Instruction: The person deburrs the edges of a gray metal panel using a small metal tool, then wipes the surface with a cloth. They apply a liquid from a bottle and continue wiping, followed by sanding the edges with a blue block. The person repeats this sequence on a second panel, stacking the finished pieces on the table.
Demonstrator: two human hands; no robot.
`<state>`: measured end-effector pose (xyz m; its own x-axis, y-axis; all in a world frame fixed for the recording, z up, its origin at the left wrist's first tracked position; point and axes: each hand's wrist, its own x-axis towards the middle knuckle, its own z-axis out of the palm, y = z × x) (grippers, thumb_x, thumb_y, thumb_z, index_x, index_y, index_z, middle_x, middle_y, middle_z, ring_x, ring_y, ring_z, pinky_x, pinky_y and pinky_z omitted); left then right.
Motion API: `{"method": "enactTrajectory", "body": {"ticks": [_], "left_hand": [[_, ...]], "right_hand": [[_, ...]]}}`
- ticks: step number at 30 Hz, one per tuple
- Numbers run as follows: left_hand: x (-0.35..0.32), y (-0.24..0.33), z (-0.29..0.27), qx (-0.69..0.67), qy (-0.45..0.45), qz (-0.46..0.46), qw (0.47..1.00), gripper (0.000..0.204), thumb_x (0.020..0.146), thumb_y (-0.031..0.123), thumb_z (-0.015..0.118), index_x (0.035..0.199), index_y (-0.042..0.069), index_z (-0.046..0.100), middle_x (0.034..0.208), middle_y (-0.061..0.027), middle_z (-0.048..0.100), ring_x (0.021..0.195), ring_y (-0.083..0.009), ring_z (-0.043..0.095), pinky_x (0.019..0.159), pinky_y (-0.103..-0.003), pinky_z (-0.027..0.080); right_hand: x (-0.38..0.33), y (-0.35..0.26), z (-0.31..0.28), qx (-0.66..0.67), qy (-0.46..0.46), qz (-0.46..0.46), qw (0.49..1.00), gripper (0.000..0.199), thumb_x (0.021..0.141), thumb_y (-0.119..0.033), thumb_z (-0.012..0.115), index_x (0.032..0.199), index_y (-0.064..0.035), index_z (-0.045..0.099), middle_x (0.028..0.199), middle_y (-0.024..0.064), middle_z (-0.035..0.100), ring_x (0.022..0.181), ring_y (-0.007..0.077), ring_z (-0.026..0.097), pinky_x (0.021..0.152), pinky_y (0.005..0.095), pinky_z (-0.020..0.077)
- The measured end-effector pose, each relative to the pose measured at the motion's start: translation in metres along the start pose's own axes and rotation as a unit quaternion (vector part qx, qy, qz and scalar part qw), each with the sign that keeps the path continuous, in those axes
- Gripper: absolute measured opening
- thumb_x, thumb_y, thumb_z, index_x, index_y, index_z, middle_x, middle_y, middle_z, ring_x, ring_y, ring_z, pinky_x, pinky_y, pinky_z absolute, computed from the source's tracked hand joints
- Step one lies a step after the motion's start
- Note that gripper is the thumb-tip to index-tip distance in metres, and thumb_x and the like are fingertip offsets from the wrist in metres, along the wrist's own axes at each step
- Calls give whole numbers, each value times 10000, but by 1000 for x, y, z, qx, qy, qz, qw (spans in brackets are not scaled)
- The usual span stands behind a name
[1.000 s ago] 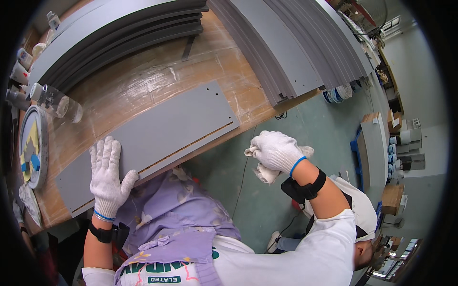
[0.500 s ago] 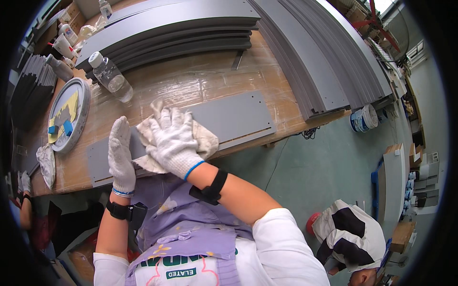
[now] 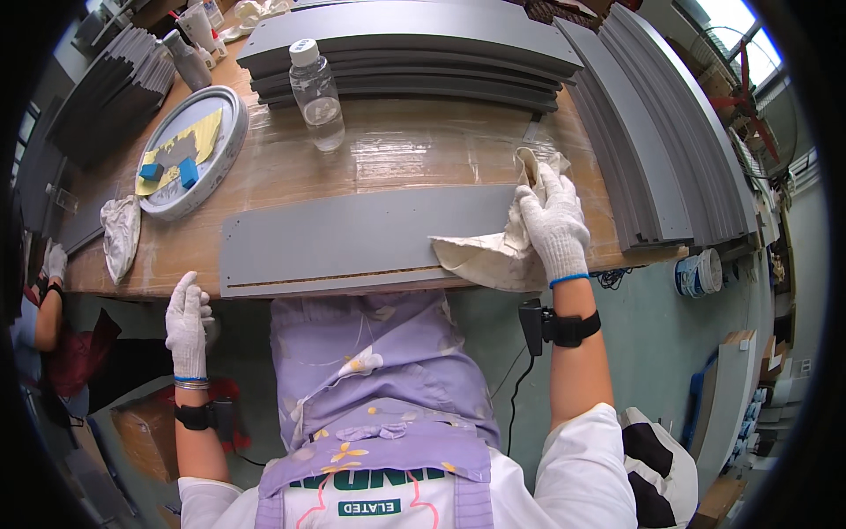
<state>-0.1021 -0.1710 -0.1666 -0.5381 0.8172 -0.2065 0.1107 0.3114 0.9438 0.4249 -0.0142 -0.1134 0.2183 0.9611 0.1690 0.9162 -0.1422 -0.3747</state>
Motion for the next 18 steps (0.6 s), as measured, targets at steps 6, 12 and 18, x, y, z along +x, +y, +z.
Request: {"method": "enactTrajectory", "body": {"ticks": [6,12,18], "left_hand": [[-5,-13,22,-47,-82,0,996,500,1035,438,531,1327,41,617,872,-35,615,707,-110,589,680,-273,542],[2,-35,-2,-171,-97,-42,980,605,1030,535,468,1238,-15,611,1002,-131,688,834,-215,678,745,-355,571],[-12,-37,-19,-53,38,64,996,440,1048,389,531,1257,14,625,989,-45,655,832,-117,622,748,-267,541]], "right_hand": [[-44,-125,84,-123,-18,-169,978,787,887,-581,596,1493,-104,440,1477,255,421,1373,410,388,1142,573,266],[-138,-307,128,70,-192,-512,834,692,840,-411,687,1417,-72,512,1469,233,437,1370,430,405,1138,601,284],[-126,-237,116,102,-80,-565,815,532,811,-227,631,1333,-143,570,1336,198,528,1228,380,533,1077,565,391]]}}
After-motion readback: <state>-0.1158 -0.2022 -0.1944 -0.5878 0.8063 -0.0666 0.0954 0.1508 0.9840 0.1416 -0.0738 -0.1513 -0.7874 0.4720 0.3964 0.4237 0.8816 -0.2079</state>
